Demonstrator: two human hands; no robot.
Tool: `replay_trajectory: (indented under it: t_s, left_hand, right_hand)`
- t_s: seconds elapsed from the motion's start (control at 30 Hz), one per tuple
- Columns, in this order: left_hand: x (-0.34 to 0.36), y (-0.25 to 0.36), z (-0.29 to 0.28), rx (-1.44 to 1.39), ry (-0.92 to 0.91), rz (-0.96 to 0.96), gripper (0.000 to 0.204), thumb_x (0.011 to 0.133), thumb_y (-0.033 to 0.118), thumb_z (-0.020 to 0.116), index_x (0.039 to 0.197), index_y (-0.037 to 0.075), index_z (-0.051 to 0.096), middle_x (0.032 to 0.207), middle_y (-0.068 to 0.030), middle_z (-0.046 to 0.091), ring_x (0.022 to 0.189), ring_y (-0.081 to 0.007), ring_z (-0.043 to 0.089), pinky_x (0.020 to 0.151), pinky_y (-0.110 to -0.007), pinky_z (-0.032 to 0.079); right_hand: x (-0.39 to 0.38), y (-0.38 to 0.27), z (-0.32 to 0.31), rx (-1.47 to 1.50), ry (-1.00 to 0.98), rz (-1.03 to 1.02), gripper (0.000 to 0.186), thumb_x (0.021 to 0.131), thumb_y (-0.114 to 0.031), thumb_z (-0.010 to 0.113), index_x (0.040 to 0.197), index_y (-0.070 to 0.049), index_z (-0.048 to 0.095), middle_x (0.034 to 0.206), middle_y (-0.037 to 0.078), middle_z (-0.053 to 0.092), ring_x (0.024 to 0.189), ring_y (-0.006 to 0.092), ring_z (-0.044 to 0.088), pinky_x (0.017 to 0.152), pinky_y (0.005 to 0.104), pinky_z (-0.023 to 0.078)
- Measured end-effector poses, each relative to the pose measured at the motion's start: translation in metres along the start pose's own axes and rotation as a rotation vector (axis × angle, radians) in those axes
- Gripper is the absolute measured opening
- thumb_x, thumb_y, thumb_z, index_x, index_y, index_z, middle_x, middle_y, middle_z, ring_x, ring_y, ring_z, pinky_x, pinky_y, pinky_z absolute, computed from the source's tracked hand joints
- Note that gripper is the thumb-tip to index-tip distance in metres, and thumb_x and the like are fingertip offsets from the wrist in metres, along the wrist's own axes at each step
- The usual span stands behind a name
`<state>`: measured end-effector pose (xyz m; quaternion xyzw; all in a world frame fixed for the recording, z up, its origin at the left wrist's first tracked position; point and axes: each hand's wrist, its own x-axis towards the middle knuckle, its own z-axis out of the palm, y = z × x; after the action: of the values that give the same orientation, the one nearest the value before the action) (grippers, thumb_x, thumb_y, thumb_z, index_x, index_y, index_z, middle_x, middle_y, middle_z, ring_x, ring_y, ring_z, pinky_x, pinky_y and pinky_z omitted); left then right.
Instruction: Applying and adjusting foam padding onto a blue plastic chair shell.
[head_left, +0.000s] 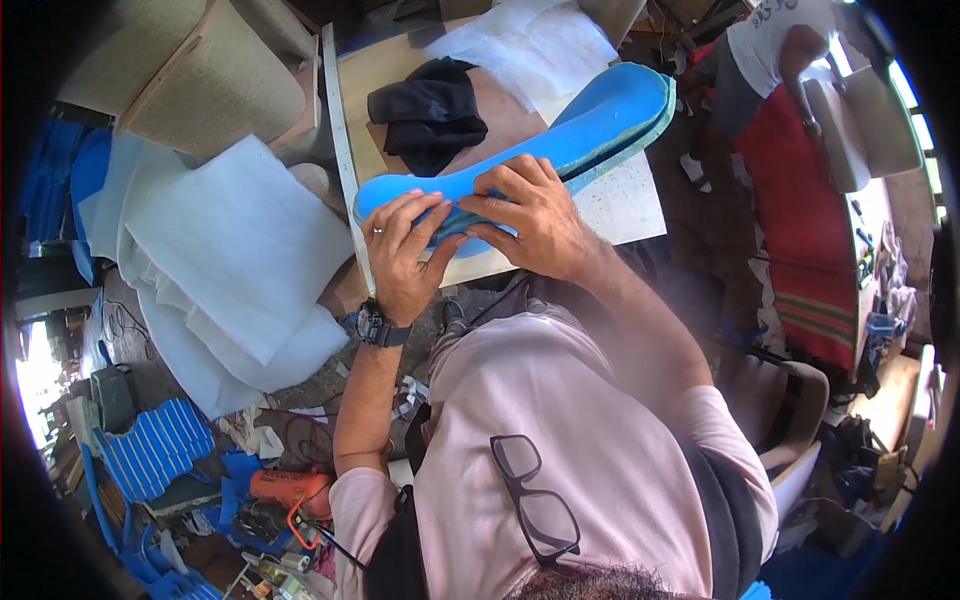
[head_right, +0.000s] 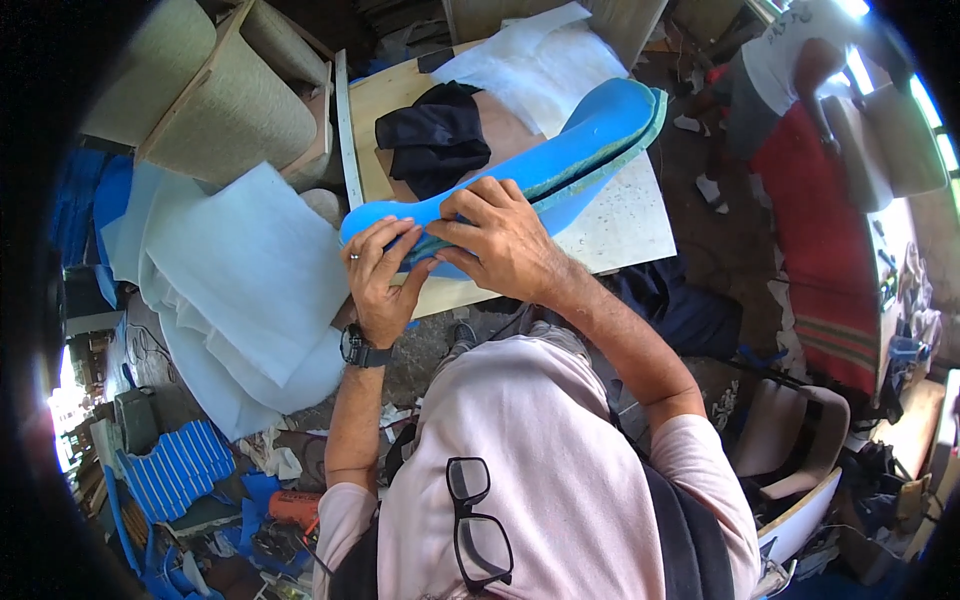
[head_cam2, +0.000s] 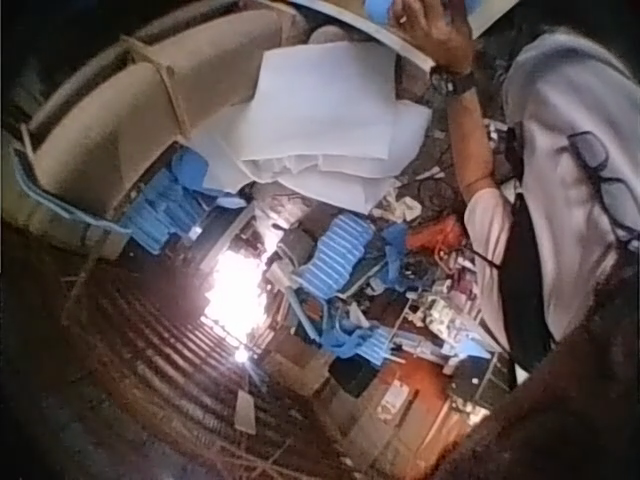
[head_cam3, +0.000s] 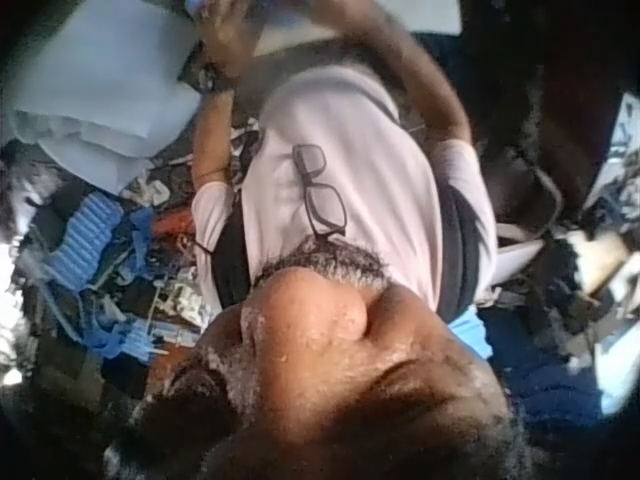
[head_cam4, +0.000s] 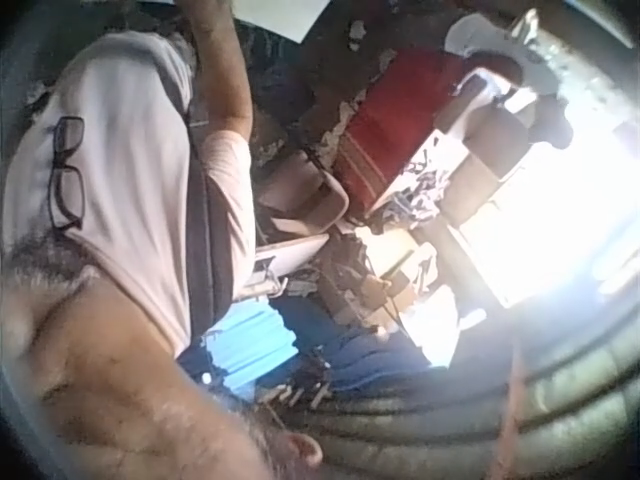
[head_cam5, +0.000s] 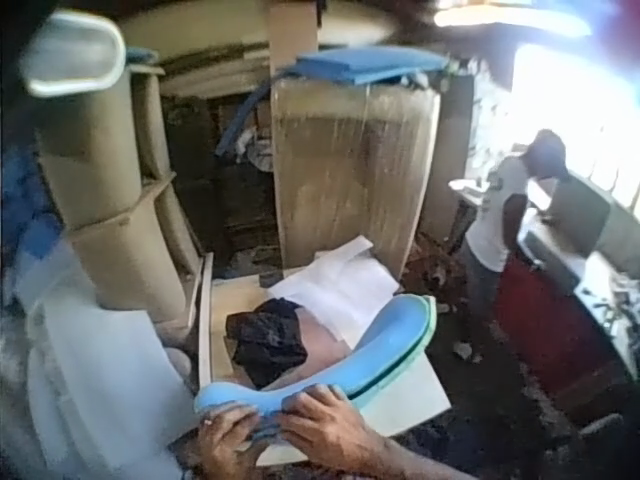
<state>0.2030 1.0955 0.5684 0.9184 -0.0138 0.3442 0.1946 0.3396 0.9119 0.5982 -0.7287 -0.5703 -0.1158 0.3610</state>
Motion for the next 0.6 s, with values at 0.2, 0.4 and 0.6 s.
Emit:
replay_trajectory:
  t_s: [0.2,0.4,0.6]
  left_hand:
    - [0.005,-0.020,0.004,-0.043,0.021,0.195,0.031,0.082,0.017,0.083,0.112,0.010,0.077,0.118,0.0001,0.072,0.117,-0.0224,0.064,0.101,-0.042,0.044]
    - [0.006,-0.018,0.004,-0.116,0.059,0.094,0.016,0.081,0.008,0.082,0.095,0.009,0.075,0.106,-0.0017,0.074,0.104,-0.0214,0.069,0.099,-0.042,0.047]
    - [0.002,-0.037,-0.027,-0.053,0.026,0.079,0.014,0.084,0.010,0.081,0.096,0.011,0.073,0.103,-0.0017,0.074,0.107,-0.0217,0.070,0.103,-0.044,0.046]
  right_hand:
    - [0.012,0.005,0.008,0.024,-0.083,-0.099,0.023,0.076,-0.019,0.083,0.096,-0.010,0.075,0.103,0.002,0.063,0.103,0.0231,0.057,0.090,0.0378,0.045]
    - [0.022,0.006,0.004,0.136,-0.155,-0.026,0.008,0.085,-0.006,0.075,0.093,-0.005,0.072,0.100,0.006,0.067,0.100,0.0273,0.061,0.089,0.0407,0.049]
    - [0.012,0.025,-0.042,0.086,0.032,0.037,0.026,0.081,-0.007,0.081,0.105,-0.002,0.072,0.107,0.012,0.069,0.098,0.0318,0.064,0.085,0.0415,0.054]
